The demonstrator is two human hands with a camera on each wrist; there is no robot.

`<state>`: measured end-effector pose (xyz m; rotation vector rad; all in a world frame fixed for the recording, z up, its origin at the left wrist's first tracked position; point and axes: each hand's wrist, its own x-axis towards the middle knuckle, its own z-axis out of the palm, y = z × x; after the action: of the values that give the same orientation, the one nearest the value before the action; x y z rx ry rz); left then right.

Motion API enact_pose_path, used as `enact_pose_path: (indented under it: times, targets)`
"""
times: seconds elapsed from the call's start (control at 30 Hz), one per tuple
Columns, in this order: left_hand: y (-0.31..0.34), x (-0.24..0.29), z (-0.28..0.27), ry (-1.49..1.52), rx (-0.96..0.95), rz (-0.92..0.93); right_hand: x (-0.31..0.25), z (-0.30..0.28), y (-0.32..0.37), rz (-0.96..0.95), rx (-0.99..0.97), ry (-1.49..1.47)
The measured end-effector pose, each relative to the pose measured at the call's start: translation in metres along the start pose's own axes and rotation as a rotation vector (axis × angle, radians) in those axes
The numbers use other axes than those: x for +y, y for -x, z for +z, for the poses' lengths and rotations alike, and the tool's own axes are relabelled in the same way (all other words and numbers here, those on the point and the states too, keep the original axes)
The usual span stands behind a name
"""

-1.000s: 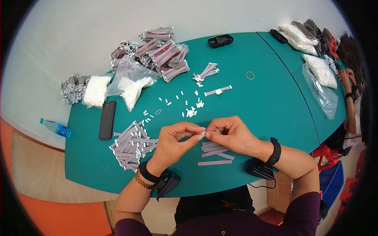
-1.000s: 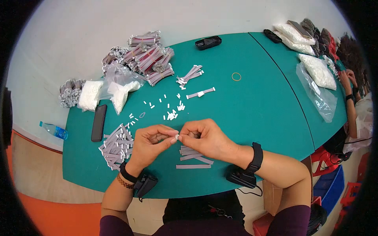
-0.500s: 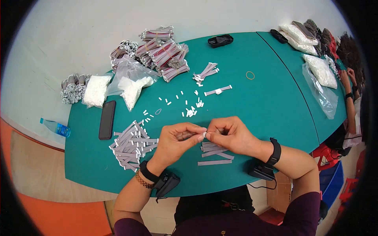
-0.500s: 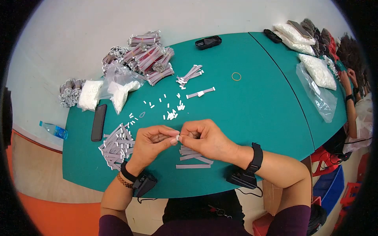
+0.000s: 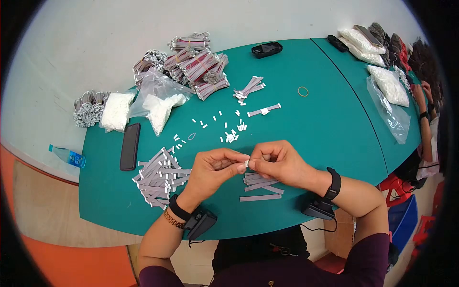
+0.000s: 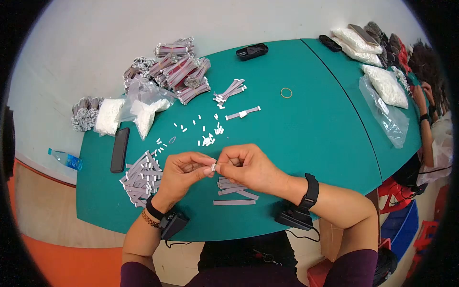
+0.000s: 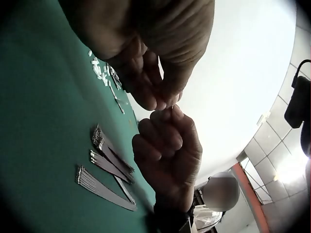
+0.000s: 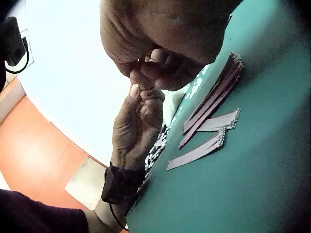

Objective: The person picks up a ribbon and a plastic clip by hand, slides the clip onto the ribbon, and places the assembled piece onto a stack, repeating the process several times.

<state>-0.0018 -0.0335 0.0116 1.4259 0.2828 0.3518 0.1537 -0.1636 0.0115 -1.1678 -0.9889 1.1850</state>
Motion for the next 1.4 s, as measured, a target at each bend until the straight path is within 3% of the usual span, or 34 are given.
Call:
enact_pose_path:
  times: [0.8,1.0,1.4]
  targets:
    - [0.0025,0.0021,0.0014,-0.235,-0.036,0.152,0.0055,0.0006,0.0008,0.037,0.011,-0.039]
    - [0.0019,0.0019,0.0021,-0.009,0.002,-0.001,0.0012,-0.0006,0.0001,0.022,-0.006,-0.035]
    - [0.0024,0.0046,-0.0013,-0.019,-0.044,-0.005,-0.0009,0.0010,0.0017,0.045,-0.017,-0.063]
